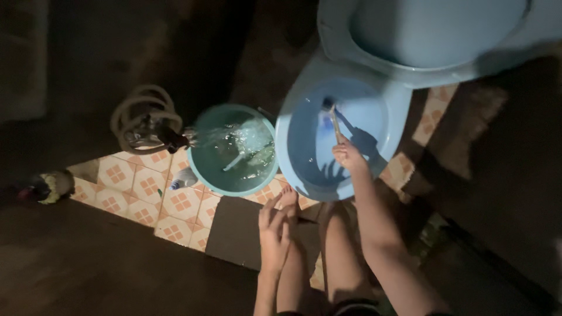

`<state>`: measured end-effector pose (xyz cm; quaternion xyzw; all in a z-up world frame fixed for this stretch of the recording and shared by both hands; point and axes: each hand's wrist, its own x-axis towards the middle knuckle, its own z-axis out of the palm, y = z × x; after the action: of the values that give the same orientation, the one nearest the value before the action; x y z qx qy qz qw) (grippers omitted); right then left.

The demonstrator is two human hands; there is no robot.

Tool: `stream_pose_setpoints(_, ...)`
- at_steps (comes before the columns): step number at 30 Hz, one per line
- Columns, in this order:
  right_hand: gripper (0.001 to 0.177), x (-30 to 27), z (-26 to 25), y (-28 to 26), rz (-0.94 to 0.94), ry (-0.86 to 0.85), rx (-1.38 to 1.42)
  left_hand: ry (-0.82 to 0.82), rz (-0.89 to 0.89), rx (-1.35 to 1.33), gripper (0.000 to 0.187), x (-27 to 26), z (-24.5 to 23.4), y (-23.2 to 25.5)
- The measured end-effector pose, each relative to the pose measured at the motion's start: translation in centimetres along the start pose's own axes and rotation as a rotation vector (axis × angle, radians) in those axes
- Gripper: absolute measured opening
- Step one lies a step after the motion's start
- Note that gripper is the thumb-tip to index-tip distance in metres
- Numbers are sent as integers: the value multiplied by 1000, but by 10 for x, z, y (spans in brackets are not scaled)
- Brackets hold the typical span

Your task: The person cleans a toilet by first pouring liquid detergent into the bowl, then cutting open a packet of powdered detergent and adding it. They scrub the inside of the bowl with a toilet brush, rinse the brush in a bucket of water, and flush the toilet.

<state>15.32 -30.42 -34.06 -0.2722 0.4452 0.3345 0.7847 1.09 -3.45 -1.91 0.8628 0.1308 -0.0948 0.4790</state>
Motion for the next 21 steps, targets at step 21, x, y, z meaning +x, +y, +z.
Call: stream_pose_setpoints(21, 33, -24, 34, 50, 103, -683, 1377, 4, -11, 75, 39, 16, -23, 11)
